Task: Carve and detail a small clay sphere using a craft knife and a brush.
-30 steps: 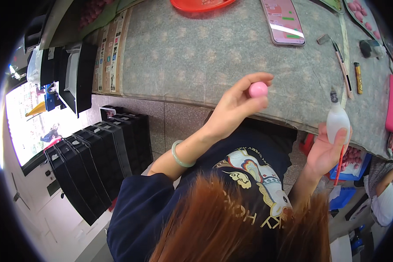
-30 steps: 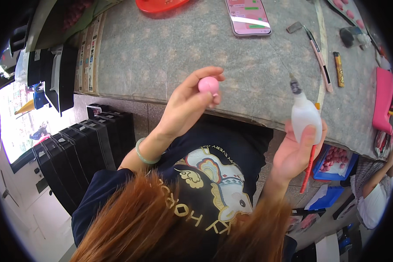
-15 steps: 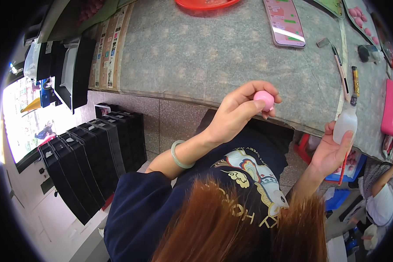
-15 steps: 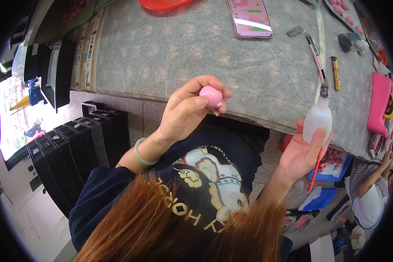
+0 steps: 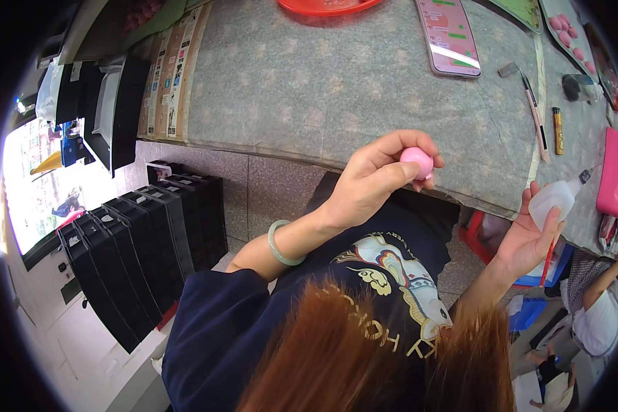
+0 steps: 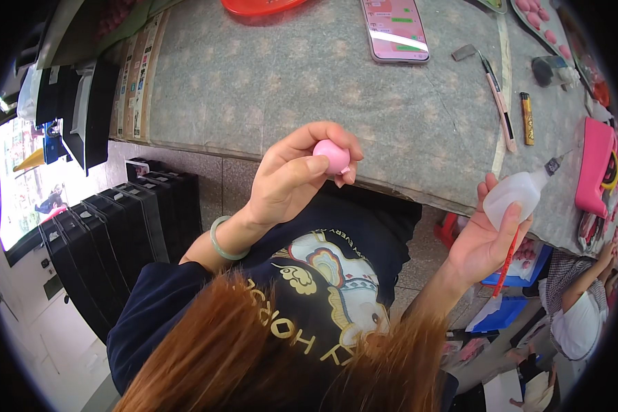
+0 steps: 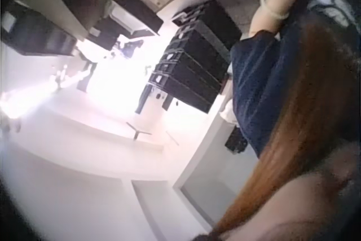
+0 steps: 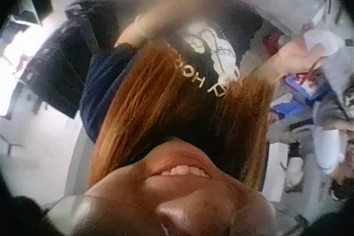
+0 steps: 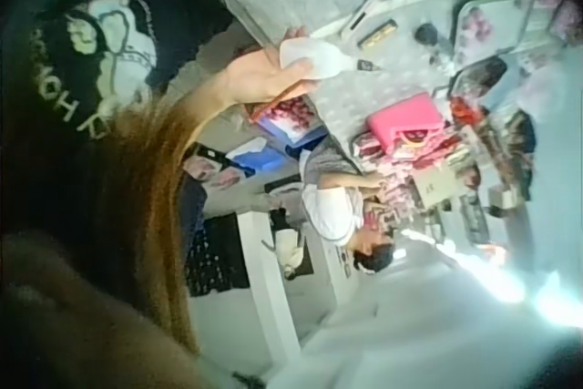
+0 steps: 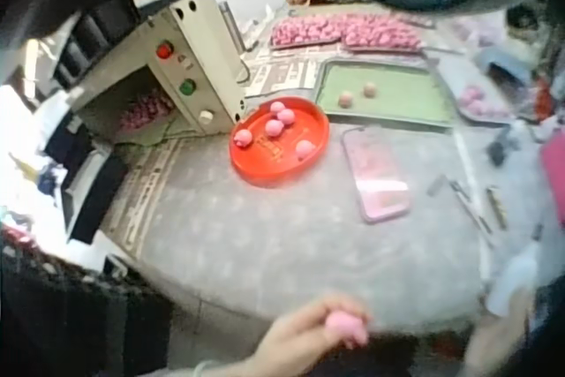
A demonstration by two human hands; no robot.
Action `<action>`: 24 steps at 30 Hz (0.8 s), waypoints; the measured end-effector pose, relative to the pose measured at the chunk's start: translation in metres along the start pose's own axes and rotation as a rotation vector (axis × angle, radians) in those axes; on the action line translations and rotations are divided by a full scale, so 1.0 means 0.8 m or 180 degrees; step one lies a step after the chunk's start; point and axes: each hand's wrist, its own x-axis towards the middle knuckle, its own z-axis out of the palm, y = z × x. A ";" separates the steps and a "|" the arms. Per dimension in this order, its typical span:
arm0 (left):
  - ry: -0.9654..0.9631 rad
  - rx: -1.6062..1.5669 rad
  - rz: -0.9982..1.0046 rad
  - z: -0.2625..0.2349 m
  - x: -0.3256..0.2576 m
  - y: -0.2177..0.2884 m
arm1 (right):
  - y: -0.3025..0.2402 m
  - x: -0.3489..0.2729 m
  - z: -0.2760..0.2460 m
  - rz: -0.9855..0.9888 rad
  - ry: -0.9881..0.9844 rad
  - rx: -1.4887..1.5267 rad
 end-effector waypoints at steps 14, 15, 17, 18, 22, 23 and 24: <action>0.0196 0.0086 0.0055 -0.005 0.002 0.004 | -0.009 0.119 -0.039 -0.1152 0.0643 -0.1692; 0.0177 -0.0020 0.0052 -0.007 0.001 0.004 | -0.003 0.140 -0.043 -0.1210 0.0518 -0.1803; 0.0257 0.0049 0.0000 0.003 0.002 0.006 | 0.014 0.194 -0.063 -0.1256 0.0382 -0.1901; 0.0350 0.0140 -0.0056 0.008 0.004 0.007 | 0.025 0.225 -0.082 -0.1523 0.0555 -0.2329; 0.0186 0.0439 0.0091 0.007 0.007 0.005 | 0.032 0.272 -0.119 -0.1843 0.0866 -0.3275; 0.0182 0.0414 0.0032 0.006 0.006 0.005 | 0.036 0.269 -0.120 -0.1674 0.0911 -0.3034; 0.0189 0.0358 -0.0018 0.006 0.007 0.003 | 0.033 0.262 -0.118 -0.1512 0.0932 -0.2818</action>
